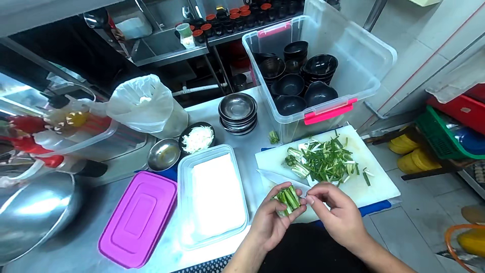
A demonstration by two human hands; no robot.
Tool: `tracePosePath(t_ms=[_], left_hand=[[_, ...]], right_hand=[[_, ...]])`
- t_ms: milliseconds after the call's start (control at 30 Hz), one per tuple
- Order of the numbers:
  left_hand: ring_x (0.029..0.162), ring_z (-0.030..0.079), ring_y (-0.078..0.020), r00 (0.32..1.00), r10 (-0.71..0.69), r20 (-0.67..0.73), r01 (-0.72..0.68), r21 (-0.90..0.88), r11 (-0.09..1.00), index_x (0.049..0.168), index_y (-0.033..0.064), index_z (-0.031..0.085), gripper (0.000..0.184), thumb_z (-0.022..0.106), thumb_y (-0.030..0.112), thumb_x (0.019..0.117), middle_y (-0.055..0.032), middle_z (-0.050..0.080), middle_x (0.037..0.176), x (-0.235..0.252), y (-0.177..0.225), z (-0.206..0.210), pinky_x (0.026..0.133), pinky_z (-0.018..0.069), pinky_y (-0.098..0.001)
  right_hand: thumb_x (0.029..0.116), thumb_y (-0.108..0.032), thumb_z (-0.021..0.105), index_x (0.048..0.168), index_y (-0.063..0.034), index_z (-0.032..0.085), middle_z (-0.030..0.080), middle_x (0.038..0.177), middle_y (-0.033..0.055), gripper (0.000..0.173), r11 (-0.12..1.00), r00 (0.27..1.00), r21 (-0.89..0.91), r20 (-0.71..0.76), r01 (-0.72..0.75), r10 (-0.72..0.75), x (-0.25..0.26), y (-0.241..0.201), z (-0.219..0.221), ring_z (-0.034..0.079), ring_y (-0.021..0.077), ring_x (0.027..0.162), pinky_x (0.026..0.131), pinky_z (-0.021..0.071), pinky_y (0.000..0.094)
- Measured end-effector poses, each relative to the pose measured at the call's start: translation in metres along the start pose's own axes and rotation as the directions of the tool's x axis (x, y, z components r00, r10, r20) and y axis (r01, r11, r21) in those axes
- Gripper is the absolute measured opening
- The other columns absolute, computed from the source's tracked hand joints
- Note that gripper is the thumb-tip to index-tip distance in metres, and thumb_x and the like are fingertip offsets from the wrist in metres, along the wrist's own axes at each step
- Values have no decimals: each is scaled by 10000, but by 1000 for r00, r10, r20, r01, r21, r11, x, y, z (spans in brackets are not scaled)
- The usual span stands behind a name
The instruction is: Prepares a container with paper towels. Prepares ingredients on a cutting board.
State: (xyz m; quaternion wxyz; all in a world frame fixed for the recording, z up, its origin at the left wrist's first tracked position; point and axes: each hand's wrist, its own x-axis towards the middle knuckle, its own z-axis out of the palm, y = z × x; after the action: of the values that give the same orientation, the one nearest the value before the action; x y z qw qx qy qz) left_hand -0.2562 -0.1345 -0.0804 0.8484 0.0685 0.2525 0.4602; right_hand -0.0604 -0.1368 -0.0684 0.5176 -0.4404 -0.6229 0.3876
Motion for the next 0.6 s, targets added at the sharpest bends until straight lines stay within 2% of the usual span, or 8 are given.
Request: tracePosePath(t_ms=[100, 167, 233, 300, 367, 433, 500, 600], left_hand=[[1169, 627, -403, 1000, -10, -13, 10, -3, 1000, 1415, 37, 486, 513, 479, -53, 910, -272, 584, 1299, -1, -1, -7, 1025, 520, -542], [1168, 633, -403, 1000, -3, -16, 3, -4, 1000, 1414, 36, 488, 515, 549, -48, 910, -276, 588, 1301, -1, -2, -12, 1022, 526, -536], [1166, 639, -400, 999, 9, -40, -9, 14, 1000, 1416, 33, 482, 536, 607, -63, 904, -273, 591, 1307, -3, -3, -15, 1021, 533, -530], [1153, 648, -398, 995, 33, -98, -27, 63, 998, 1402, 16, 484, 534, 619, -93, 897, -273, 596, 1301, -3, -4, -12, 1011, 543, -528], [1134, 656, -388, 986, 84, -146, -62, 149, 987, 1388, 0, 493, 507, 577, -125, 905, -272, 602, 1288, -4, -3, -10, 999, 551, -524], [1094, 670, -355, 972, 142, -186, -94, 249, 964, 1379, -1, 517, 500, 560, -135, 899, -252, 623, 1247, -5, -4, -7, 977, 568, -512], [1054, 675, -316, 965, 175, -198, -101, 333, 937, 1376, 11, 537, 497, 562, -118, 897, -226, 634, 1218, -5, -5, -5, 936, 585, -486], [1019, 679, -297, 960, 202, -195, -112, 395, 912, 1369, 1, 545, 478, 568, -98, 901, -219, 645, 1197, -3, -7, -3, 903, 593, -464]], right_hand=[[990, -214, 666, 1040, -152, 698, 670, 903, -24, 86, 997, 991, 27, -114, 73, -70, 11, -4, 0, 643, 74, 758, 669, 582, 229], [973, -208, 670, 1033, -166, 694, 651, 885, -40, 77, 996, 989, -63, -127, 61, -69, 23, 3, 2, 627, 65, 729, 636, 579, 233], [952, -217, 675, 1086, -153, 696, 659, 892, -21, 150, 962, 997, -259, -36, -82, 75, 34, 14, 2, 621, 75, 692, 602, 574, 272], [971, -246, 667, 1227, -168, 675, 669, 982, 13, 268, 890, 950, -378, 74, -256, 304, 41, 18, 2, 631, 117, 707, 634, 581, 339], [982, -297, 640, 1169, -166, 693, 679, 894, -6, 235, 899, 946, -365, 117, -242, 302, 36, 19, 4, 624, 98, 662, 601, 569, 315], [1012, -355, 609, 1093, -164, 703, 700, 925, -31, 228, 924, 940, -344, 226, -167, 254, 26, 18, 7, 653, 67, 722, 651, 593, 288], [1007, -422, 610, 1105, -161, 713, 680, 960, -19, 297, 909, 911, -390, 307, -144, 276, 19, 17, 11, 635, 71, 761, 689, 578, 286], [989, -464, 628, 1107, -158, 702, 643, 977, 1, 336, 880, 882, -448, 337, -157, 328, 18, 20, 14, 615, 80, 778, 706, 564, 282]])
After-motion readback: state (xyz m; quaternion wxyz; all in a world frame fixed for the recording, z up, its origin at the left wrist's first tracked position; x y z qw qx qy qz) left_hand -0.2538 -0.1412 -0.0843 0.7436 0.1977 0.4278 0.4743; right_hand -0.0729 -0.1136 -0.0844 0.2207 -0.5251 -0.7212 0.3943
